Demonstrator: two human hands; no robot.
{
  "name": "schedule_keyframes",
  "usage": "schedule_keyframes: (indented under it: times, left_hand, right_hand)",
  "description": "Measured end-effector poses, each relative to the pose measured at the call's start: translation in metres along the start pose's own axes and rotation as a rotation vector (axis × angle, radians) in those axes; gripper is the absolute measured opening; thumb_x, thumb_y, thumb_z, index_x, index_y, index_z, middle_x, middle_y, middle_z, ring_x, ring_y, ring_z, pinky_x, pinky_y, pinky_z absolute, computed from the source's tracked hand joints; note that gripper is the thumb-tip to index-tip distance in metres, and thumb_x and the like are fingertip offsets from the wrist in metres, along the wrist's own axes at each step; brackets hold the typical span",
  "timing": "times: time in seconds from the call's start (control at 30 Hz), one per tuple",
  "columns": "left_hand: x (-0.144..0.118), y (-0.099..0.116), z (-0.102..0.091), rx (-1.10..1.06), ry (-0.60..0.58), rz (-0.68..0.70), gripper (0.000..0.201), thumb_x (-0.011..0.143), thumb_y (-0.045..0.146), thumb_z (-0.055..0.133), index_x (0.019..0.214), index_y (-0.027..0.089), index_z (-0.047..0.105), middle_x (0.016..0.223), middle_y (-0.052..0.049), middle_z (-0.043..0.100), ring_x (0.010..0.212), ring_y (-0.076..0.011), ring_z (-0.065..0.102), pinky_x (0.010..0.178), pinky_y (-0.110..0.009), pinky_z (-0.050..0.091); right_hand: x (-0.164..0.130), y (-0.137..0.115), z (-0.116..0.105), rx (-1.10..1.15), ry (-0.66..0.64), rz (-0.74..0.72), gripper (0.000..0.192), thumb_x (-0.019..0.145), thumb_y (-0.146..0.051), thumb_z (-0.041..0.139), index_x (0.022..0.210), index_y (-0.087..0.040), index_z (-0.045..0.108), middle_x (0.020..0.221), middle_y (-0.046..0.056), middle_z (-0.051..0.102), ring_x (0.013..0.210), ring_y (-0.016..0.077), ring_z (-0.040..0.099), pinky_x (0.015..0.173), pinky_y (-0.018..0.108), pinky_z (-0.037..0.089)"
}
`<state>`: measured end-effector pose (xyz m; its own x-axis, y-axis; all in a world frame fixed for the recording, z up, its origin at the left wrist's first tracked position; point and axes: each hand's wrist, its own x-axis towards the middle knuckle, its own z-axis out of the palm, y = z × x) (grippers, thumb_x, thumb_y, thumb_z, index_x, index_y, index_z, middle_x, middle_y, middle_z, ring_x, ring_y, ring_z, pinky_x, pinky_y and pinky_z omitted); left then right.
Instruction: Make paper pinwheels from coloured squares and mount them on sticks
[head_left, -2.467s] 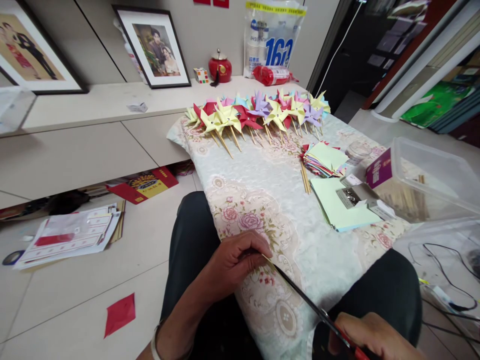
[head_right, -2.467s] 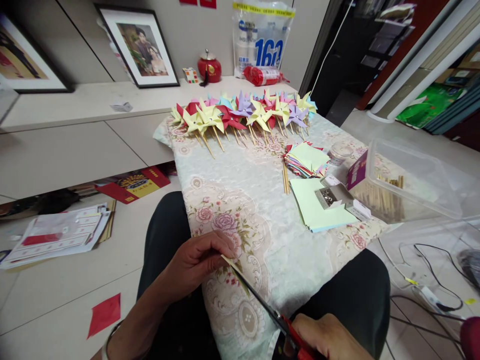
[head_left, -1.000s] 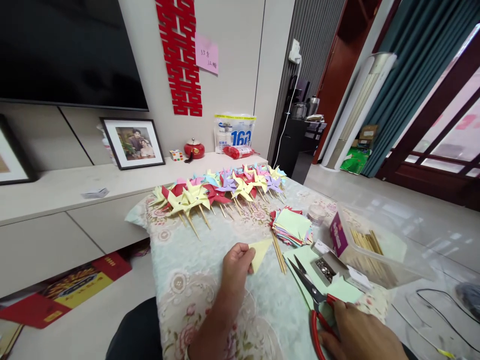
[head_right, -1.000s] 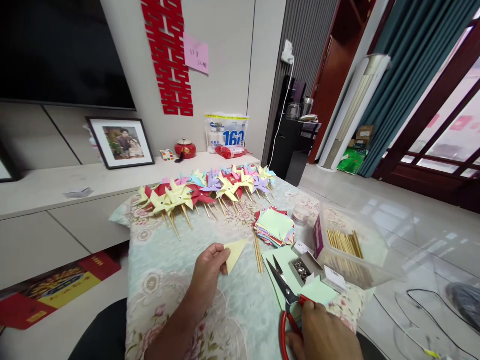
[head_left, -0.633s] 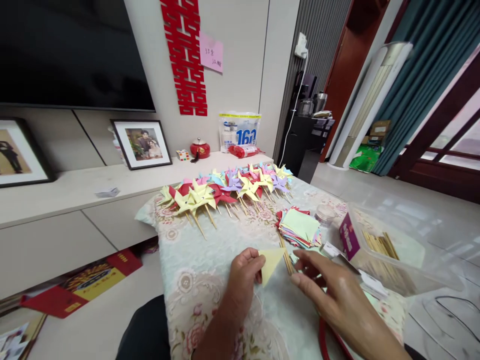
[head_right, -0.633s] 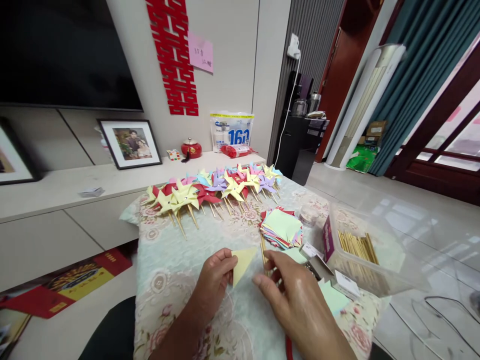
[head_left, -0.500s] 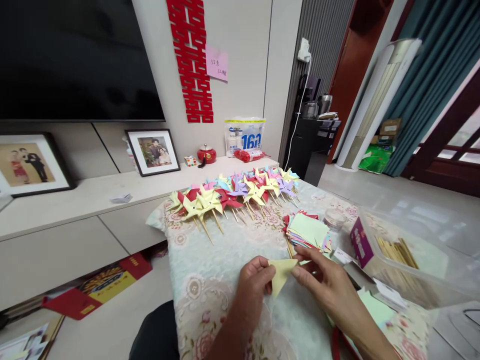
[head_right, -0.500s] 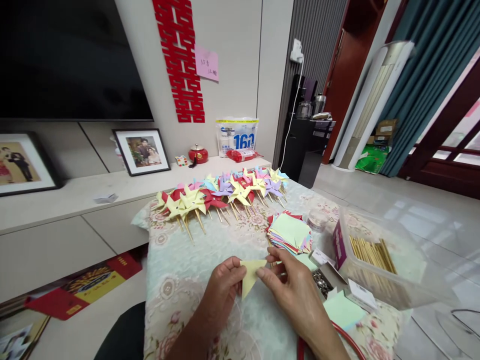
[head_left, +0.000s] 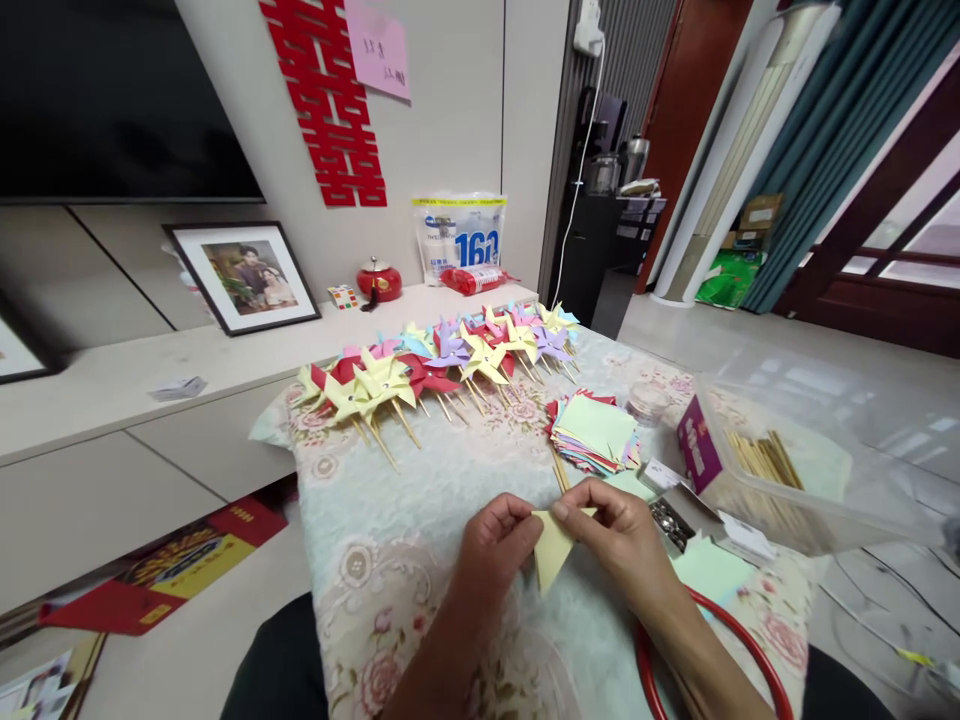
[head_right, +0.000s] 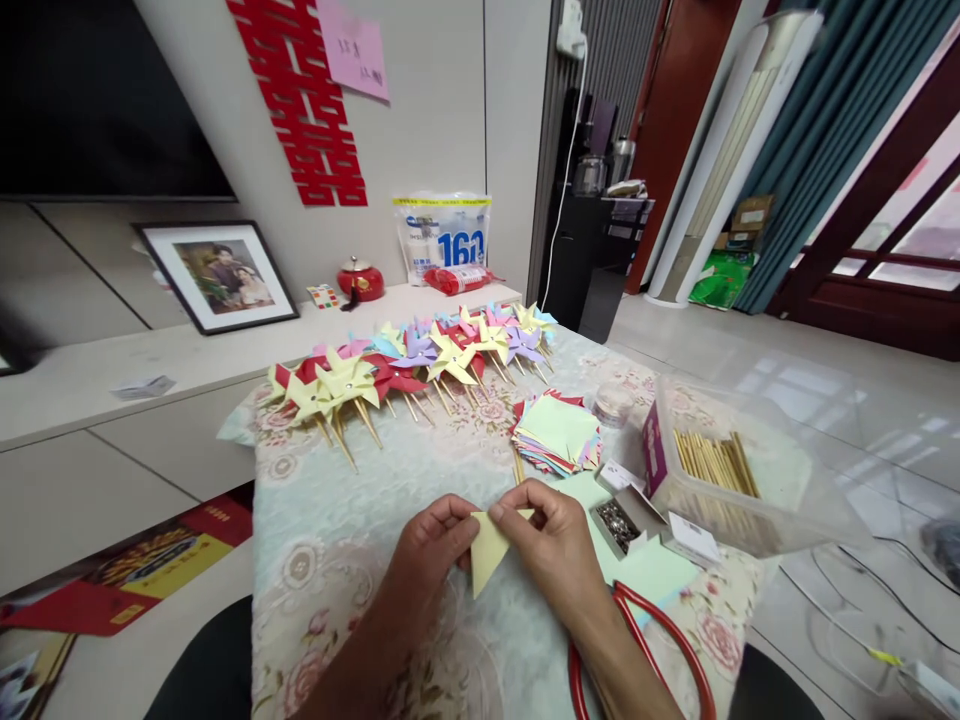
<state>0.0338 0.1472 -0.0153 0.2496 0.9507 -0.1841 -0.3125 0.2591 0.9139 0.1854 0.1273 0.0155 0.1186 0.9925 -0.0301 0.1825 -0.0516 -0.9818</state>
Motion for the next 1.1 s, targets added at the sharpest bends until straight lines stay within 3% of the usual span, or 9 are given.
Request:
schedule_keyframes:
  times: [0.1, 0.27, 0.5, 0.63, 0.8, 1.1]
  left_hand:
    - [-0.002, 0.003, 0.000, 0.018, 0.011, 0.003, 0.029, 0.069, 0.041, 0.080, 0.067, 0.016, 0.064, 0.050, 0.004, 0.053, 0.049, -0.0077, 0.042, 0.052, -0.021, 0.031]
    - [-0.004, 0.005, 0.001, 0.001, 0.039, 0.027, 0.025, 0.069, 0.036, 0.078, 0.066, 0.016, 0.064, 0.051, 0.005, 0.051, 0.052, -0.0079, 0.041, 0.054, -0.021, 0.031]
    - [-0.003, 0.005, 0.000, 0.002, 0.023, 0.033, 0.025, 0.066, 0.036, 0.079, 0.063, 0.015, 0.065, 0.052, 0.004, 0.053, 0.053, -0.0085, 0.042, 0.054, -0.021, 0.032]
    - [-0.003, 0.002, -0.001, -0.007, -0.047, -0.006, 0.027, 0.070, 0.039, 0.078, 0.067, 0.015, 0.066, 0.054, 0.002, 0.057, 0.054, -0.0099, 0.045, 0.056, -0.023, 0.034]
    - [-0.007, 0.007, 0.000, -0.100, -0.112, 0.007, 0.028, 0.083, 0.042, 0.068, 0.085, 0.014, 0.073, 0.072, -0.005, 0.068, 0.069, -0.0152, 0.056, 0.065, -0.027, 0.041]
    - [-0.011, 0.010, 0.000, -0.168, -0.118, -0.024, 0.028, 0.073, 0.035, 0.077, 0.093, 0.015, 0.076, 0.069, -0.003, 0.066, 0.064, -0.0142, 0.054, 0.064, -0.027, 0.040]
  right_hand:
    - [0.000, 0.001, -0.001, 0.022, -0.015, 0.011, 0.032, 0.077, -0.048, 0.071, 0.070, -0.017, 0.066, 0.059, -0.002, 0.055, 0.054, 0.0114, 0.043, 0.053, 0.025, 0.032]
    - [-0.001, 0.002, -0.002, 0.064, -0.065, 0.018, 0.032, 0.076, -0.047, 0.073, 0.090, -0.018, 0.069, 0.076, 0.001, 0.065, 0.063, 0.0136, 0.052, 0.058, 0.025, 0.039]
    - [-0.002, 0.002, -0.004, 0.015, -0.096, 0.073, 0.036, 0.078, -0.052, 0.069, 0.069, -0.018, 0.065, 0.055, -0.002, 0.056, 0.051, 0.0106, 0.041, 0.050, 0.024, 0.028]
    - [-0.002, 0.003, -0.005, 0.123, -0.066, 0.094, 0.035, 0.076, -0.051, 0.074, 0.068, -0.018, 0.066, 0.055, -0.002, 0.059, 0.053, 0.0121, 0.046, 0.053, 0.025, 0.030]
    - [-0.002, 0.007, -0.007, 0.320, -0.060, 0.127, 0.033, 0.074, -0.047, 0.079, 0.067, -0.018, 0.066, 0.055, -0.003, 0.059, 0.055, 0.0119, 0.048, 0.058, 0.025, 0.033]
    - [-0.004, 0.005, -0.006, 0.387, -0.102, 0.191, 0.034, 0.071, -0.048, 0.081, 0.068, -0.017, 0.066, 0.059, -0.001, 0.062, 0.057, 0.0128, 0.051, 0.059, 0.026, 0.035]
